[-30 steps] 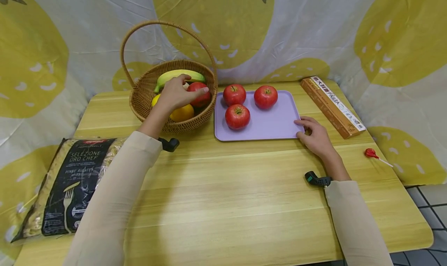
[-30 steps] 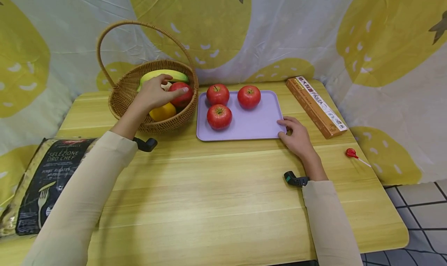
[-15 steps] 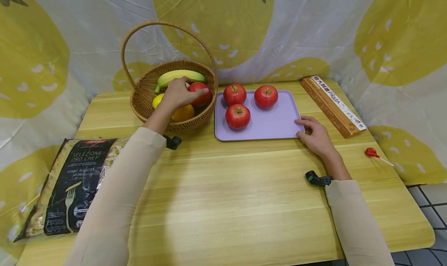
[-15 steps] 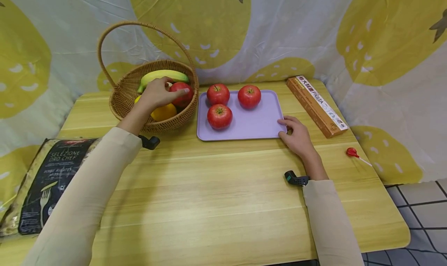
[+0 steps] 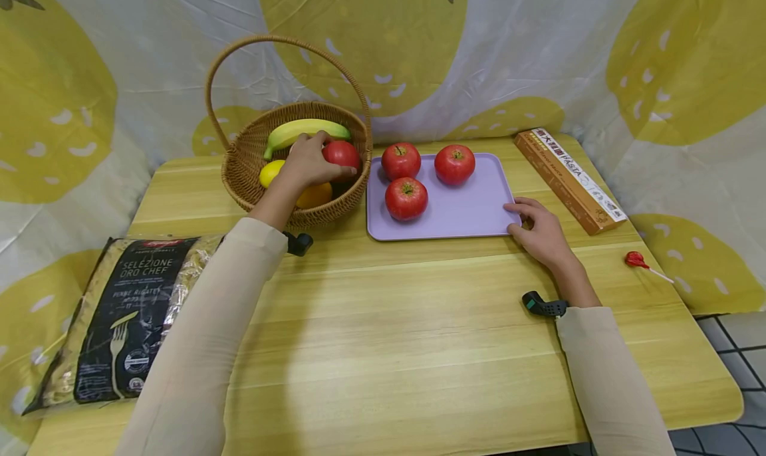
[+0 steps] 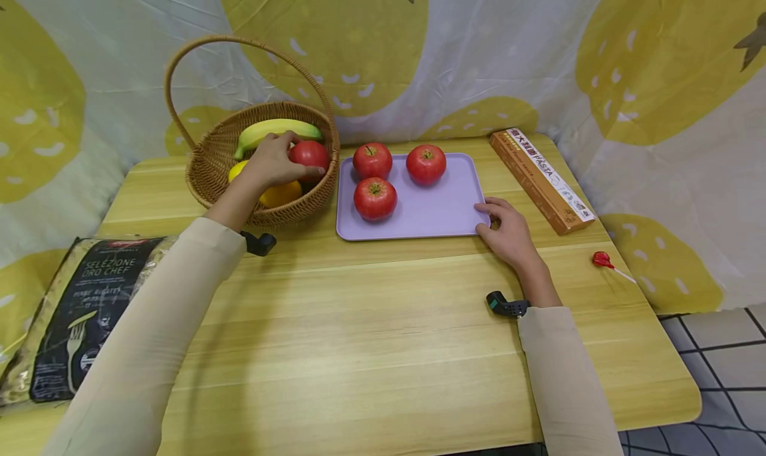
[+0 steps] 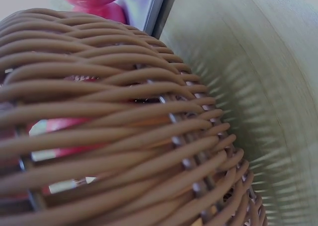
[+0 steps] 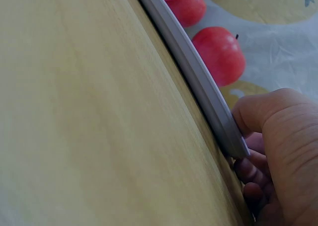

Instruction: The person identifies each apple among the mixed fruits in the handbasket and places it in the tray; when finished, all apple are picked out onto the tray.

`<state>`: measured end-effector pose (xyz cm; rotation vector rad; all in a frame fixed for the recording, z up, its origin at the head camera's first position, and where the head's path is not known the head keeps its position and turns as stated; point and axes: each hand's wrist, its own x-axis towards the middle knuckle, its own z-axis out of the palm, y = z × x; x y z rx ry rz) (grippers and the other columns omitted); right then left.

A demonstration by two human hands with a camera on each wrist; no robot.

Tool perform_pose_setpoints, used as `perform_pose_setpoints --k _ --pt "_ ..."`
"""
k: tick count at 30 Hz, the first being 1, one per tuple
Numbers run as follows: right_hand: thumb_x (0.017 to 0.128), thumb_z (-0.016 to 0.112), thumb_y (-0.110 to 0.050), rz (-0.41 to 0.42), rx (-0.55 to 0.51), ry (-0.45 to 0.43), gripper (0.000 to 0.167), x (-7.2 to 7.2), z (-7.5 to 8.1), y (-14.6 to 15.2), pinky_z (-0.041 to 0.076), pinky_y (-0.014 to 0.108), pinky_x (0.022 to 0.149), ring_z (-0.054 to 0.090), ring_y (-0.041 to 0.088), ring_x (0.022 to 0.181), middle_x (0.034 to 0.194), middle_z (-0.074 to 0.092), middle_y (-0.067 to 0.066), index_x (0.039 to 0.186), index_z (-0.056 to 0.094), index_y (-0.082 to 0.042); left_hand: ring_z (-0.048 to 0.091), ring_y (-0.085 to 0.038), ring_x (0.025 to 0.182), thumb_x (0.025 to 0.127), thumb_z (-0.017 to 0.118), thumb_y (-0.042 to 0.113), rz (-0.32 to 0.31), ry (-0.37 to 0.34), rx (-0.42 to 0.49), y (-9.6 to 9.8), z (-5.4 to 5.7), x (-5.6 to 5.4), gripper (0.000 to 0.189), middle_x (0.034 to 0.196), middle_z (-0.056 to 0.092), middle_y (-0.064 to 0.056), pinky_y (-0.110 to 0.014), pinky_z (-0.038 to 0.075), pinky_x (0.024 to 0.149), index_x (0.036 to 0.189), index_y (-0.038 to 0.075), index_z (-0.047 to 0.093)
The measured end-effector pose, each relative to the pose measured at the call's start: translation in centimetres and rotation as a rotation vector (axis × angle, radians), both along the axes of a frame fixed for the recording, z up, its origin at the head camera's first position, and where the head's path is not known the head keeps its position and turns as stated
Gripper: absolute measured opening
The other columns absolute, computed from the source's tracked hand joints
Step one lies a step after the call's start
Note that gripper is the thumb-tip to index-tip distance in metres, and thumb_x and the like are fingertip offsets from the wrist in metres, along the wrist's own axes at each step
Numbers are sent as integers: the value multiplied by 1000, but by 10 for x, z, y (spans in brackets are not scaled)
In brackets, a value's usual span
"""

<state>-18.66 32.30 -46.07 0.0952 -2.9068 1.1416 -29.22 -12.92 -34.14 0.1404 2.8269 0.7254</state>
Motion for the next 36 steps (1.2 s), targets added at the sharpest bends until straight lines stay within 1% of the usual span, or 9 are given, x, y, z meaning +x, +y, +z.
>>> perform_pose_setpoints --k 4,8,11,16,19,24,27,31,36 --pt "94 63 -12 2 0 -2 46 0 0 0 38 33 91 51 32 122 157 46 17 139 63 -2 42 -46 132 81 78 51 -12 15 -15 1 0 2 78 146 44 -26 -60 46 104 140 14 43" --pt "94 63 -12 1 -2 -4 46 0 1 -1 38 33 91 51 32 121 157 46 16 139 63 -2 47 -44 123 83 74 59 -23 48 -6 3 -1 3 77 136 54 -24 -55 47 100 136 13 42" --pt "94 63 -12 0 -4 -6 46 -1 1 -1 38 33 91 51 32 122 157 46 16 139 63 -2 53 -42 118 84 72 62 -19 54 16 4 -1 4 77 133 57 -23 -54 47 100 135 13 41" --pt "95 63 -12 0 -1 -10 46 -1 1 -1 38 34 93 51 32 124 157 46 16 139 63 -2 55 -42 123 81 77 57 7 32 48 4 -2 2 90 139 55 -25 -55 47 106 145 14 31" --pt "95 63 -12 0 0 -8 46 -1 0 -1 38 34 91 51 32 121 157 46 16 139 63 -3 53 -41 129 81 78 55 -2 27 43 4 -3 1 99 145 51 -25 -55 45 110 153 11 27" --pt "95 63 -12 2 -3 -8 45 -1 0 0 38 33 91 51 32 121 157 46 16 139 63 -3 50 -40 131 79 79 58 2 28 21 3 -3 1 96 144 53 -22 -52 44 110 150 6 40" --pt "94 63 -12 -1 -6 -7 45 0 -1 0 37 31 89 51 31 119 157 47 16 139 63 -3 51 -37 128 74 84 56 40 45 77 1 -2 3 91 139 57 -19 -50 46 109 143 9 49" --pt "95 63 -12 -3 -2 -6 45 0 0 0 37 32 89 51 32 119 157 47 16 139 63 -3 51 -35 131 68 89 56 81 58 162 -1 1 6 96 142 57 -16 -49 47 109 144 12 51" --pt "95 62 -12 3 -4 -17 46 2 2 0 39 40 96 49 34 128 158 45 17 140 63 -3 49 -34 131 66 91 59 122 92 200 -4 10 13 96 142 56 -14 -50 48 106 142 16 51"
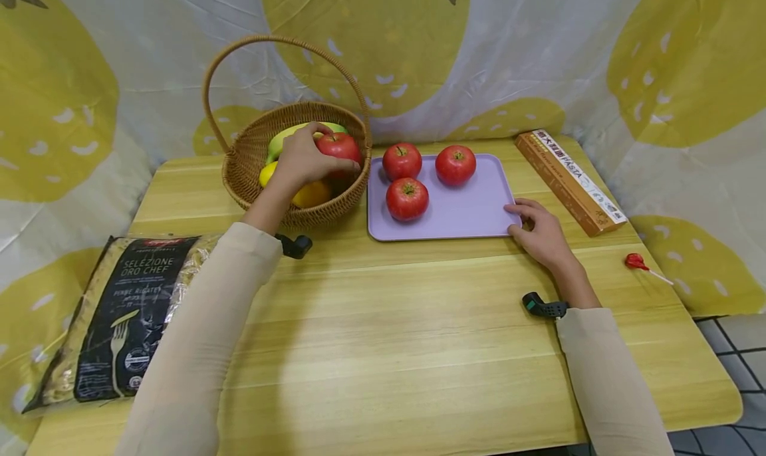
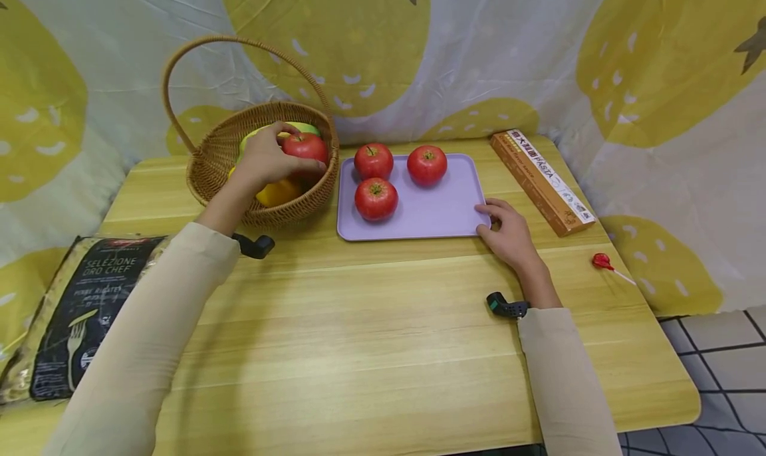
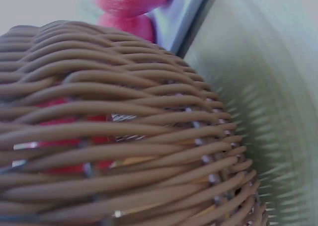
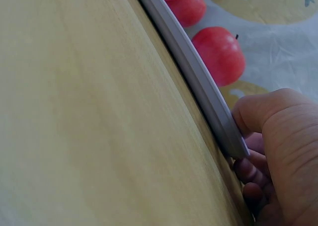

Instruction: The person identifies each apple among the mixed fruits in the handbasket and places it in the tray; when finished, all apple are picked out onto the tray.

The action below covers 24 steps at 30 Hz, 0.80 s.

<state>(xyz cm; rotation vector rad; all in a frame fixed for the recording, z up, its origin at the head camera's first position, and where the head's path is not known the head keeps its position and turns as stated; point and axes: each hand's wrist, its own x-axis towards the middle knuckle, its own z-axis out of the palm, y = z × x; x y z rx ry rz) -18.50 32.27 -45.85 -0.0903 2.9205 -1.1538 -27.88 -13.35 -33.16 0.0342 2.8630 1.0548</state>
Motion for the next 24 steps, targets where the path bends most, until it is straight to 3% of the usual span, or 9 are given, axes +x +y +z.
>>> perform_pose_setpoints --k 4,8,14,19,24 --pt "95 62 -13 -4 -6 -3 46 1 0 0 39 40 97 48 34 130 158 45 17 140 62 -3 55 -31 125 65 93 55 9 22 49 -3 7 5 93 140 59 -14 -48 49 104 139 16 52" --pt "95 63 -12 -5 -6 8 45 1 -1 0 38 35 94 50 33 126 157 46 17 139 63 -3 49 -32 133 65 92 55 16 47 62 -6 13 12 92 144 57 -13 -49 48 106 140 20 52" --pt "95 63 -12 -3 -3 10 46 0 -1 0 38 36 95 50 33 127 157 46 17 139 63 -2 52 -26 134 65 92 59 16 28 178 -7 30 29 98 150 51 -7 -47 52 104 145 26 48" --pt "95 62 -12 -1 -2 8 46 -1 -2 1 39 40 97 49 34 129 158 45 17 140 62 -2 58 -19 127 64 94 56 -46 86 264 -1 37 43 95 143 56 -2 -43 57 98 142 26 49" --pt "95 63 -12 -4 -2 12 46 -2 -3 2 39 37 94 50 33 127 157 46 17 139 63 -2 61 -18 117 66 96 47 -137 156 369 16 37 51 85 136 60 3 -40 58 96 136 25 55"
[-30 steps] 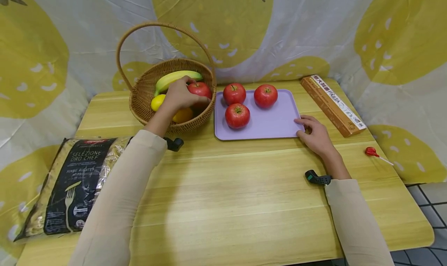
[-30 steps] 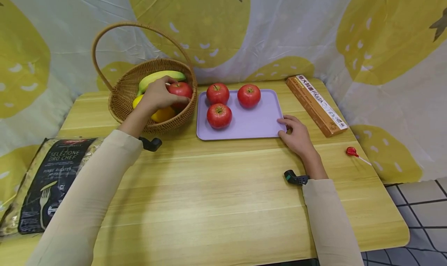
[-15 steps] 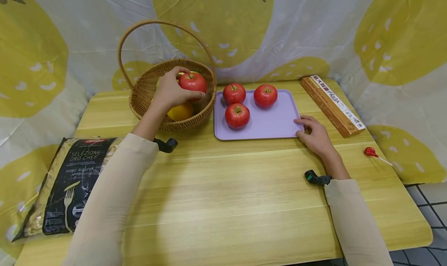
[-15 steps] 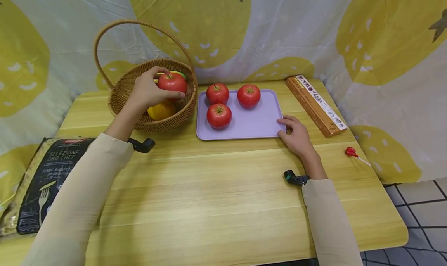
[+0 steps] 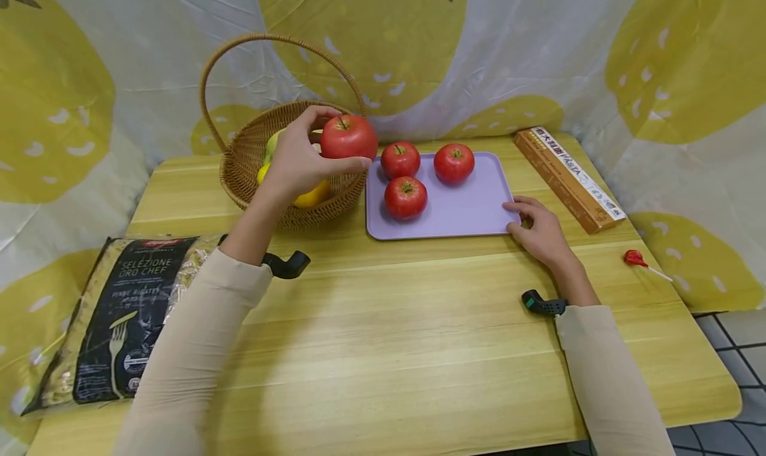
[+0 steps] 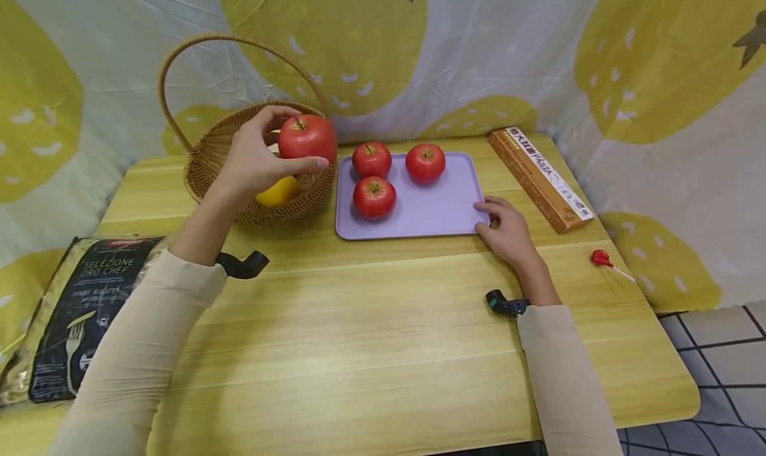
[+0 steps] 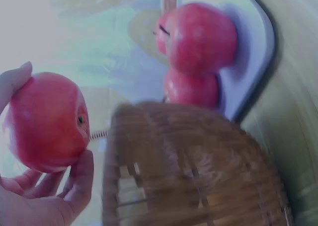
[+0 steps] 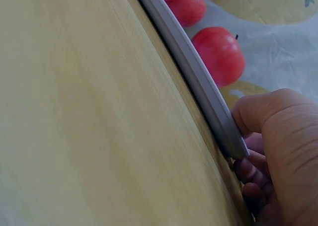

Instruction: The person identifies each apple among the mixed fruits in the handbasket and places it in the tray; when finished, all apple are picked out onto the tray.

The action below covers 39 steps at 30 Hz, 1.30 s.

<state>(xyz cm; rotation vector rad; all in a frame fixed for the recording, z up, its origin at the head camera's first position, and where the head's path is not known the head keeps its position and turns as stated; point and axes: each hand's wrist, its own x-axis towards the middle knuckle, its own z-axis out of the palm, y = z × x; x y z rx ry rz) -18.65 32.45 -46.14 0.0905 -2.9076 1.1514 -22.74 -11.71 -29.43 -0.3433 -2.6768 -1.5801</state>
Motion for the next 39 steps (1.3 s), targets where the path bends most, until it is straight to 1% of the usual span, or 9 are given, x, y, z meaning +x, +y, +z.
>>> perform_pose_setpoints --k 3,9,15,19,24,27,31,36,39 --pt "95 63 -12 -3 0 -1 46 0 0 0 38 34 91 50 33 123 157 46 17 139 63 -3 63 -18 114 68 96 42 -60 -1 62 14 0 1 81 135 60 3 -39 57 97 136 24 55" --pt "95 63 -13 1 3 3 45 0 0 0 38 33 90 50 32 121 157 46 17 139 63 -3 61 -14 118 69 96 37 -163 -11 113 49 -3 1 79 134 62 4 -38 57 98 136 25 56" --pt "95 63 -13 2 5 1 45 -1 0 0 38 36 93 49 33 126 157 46 17 139 63 -3 60 -9 119 68 94 46 -221 -3 58 80 -14 -3 79 129 64 9 -34 58 94 135 26 57" --pt "95 63 -13 2 2 -4 45 -1 0 0 39 40 96 49 34 128 158 45 17 140 63 -3 59 -11 120 68 92 51 -249 1 -2 98 -24 -7 81 129 64 9 -33 57 95 136 27 56" --pt "95 63 -14 -1 3 -2 45 -1 -1 0 40 41 96 49 34 127 158 46 16 139 63 -4 59 -14 119 69 92 50 -284 34 -85 119 -39 -8 85 130 64 3 -33 55 97 140 24 52" --pt "95 63 -13 -4 2 3 45 -1 -1 0 39 37 93 50 33 123 157 46 16 139 64 -4 60 -14 119 70 92 50 -290 53 -122 130 -45 -6 88 132 64 1 -34 52 101 142 22 50" --pt "95 63 -12 -5 -1 9 44 -1 0 0 38 33 89 50 32 118 156 47 16 138 64 -4 60 -14 121 71 90 53 -277 46 -144 143 -53 -2 90 137 61 2 -37 49 106 145 22 48" --pt "95 62 -13 -3 -1 5 45 0 1 -1 39 35 90 50 33 118 156 47 17 138 64 -3 60 -14 123 75 87 55 -251 8 -175 158 -66 0 96 138 61 1 -38 50 107 152 19 43" --pt "95 61 -13 0 1 3 45 0 1 -1 39 35 92 50 33 120 157 46 17 139 64 -3 60 -16 123 78 85 53 -253 -11 -167 165 -75 0 97 139 60 -2 -38 51 107 154 14 39"
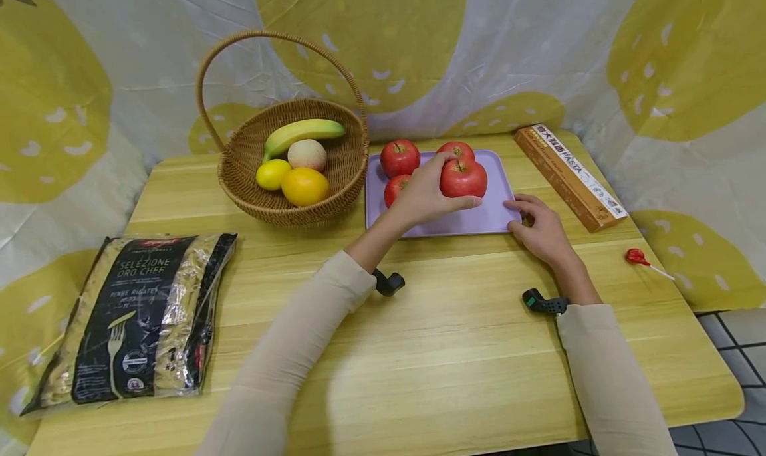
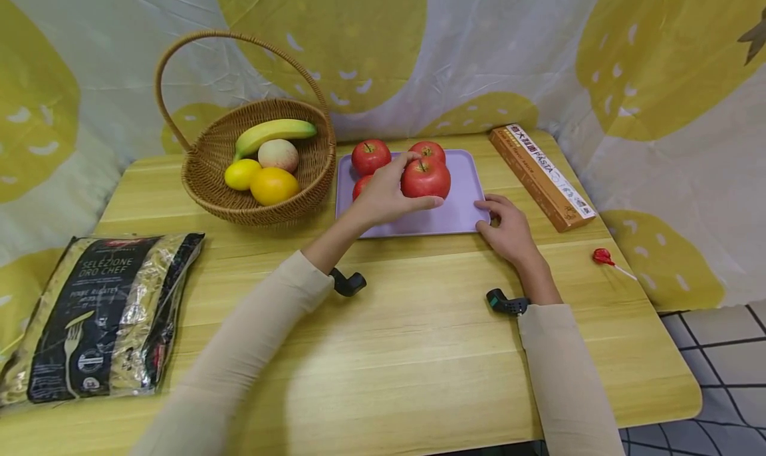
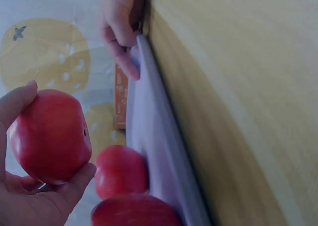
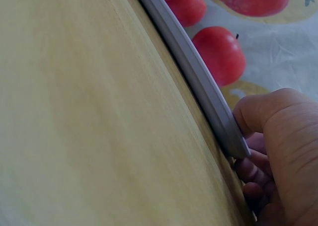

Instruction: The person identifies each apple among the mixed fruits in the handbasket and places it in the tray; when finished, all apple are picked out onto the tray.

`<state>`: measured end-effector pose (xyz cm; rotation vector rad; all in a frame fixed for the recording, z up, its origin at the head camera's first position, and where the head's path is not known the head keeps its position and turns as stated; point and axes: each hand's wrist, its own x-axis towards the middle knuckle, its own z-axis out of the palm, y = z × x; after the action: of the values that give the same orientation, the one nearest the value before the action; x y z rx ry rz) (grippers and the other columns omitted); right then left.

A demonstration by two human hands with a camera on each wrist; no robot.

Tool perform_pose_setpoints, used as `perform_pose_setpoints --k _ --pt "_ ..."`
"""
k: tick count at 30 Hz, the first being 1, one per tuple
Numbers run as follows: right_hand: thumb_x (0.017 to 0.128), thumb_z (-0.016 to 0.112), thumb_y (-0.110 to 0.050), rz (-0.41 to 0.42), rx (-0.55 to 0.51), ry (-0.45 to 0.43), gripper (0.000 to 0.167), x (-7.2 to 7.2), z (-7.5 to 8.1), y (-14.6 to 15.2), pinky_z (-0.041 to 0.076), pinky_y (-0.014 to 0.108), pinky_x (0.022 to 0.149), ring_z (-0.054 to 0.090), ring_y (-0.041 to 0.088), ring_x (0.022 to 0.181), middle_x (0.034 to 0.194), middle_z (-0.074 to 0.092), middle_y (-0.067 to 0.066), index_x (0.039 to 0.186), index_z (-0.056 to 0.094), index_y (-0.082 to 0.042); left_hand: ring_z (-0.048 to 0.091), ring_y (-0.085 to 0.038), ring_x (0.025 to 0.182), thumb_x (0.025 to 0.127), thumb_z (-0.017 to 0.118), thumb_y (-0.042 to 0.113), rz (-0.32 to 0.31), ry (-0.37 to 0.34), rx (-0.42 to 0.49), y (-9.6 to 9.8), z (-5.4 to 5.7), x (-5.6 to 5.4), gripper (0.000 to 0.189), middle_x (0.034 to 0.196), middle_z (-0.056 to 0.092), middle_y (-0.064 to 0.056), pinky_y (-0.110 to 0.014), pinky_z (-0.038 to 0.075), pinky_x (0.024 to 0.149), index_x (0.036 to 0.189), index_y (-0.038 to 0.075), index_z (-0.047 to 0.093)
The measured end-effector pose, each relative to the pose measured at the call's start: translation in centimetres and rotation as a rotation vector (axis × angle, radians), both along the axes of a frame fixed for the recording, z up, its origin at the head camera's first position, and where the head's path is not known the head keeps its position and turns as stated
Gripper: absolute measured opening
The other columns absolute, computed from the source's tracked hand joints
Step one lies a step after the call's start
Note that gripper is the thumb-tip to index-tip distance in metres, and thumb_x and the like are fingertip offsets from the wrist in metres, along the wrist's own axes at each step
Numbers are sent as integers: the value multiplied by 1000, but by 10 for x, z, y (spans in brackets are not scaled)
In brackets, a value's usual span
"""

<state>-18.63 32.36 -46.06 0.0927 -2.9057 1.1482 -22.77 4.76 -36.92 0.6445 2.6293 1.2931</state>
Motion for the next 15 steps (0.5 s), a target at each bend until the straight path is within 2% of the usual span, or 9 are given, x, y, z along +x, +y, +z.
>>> perform_pose_setpoints --k 6,15 --pt "95 62 -12 3 -8 11 44 -1 0 0 38 31 88 51 32 118 156 47 16 138 64 -3 55 -20 130 83 82 50 5 -1 -46 10 -10 3 97 147 53 -6 -42 49 111 157 9 33" --pt "95 62 -12 13 -3 14 44 -1 -2 1 39 33 91 51 33 121 156 47 17 138 64 -3 51 -22 134 88 78 48 -36 14 -244 24 -27 3 97 149 46 -12 -40 45 116 157 4 25"
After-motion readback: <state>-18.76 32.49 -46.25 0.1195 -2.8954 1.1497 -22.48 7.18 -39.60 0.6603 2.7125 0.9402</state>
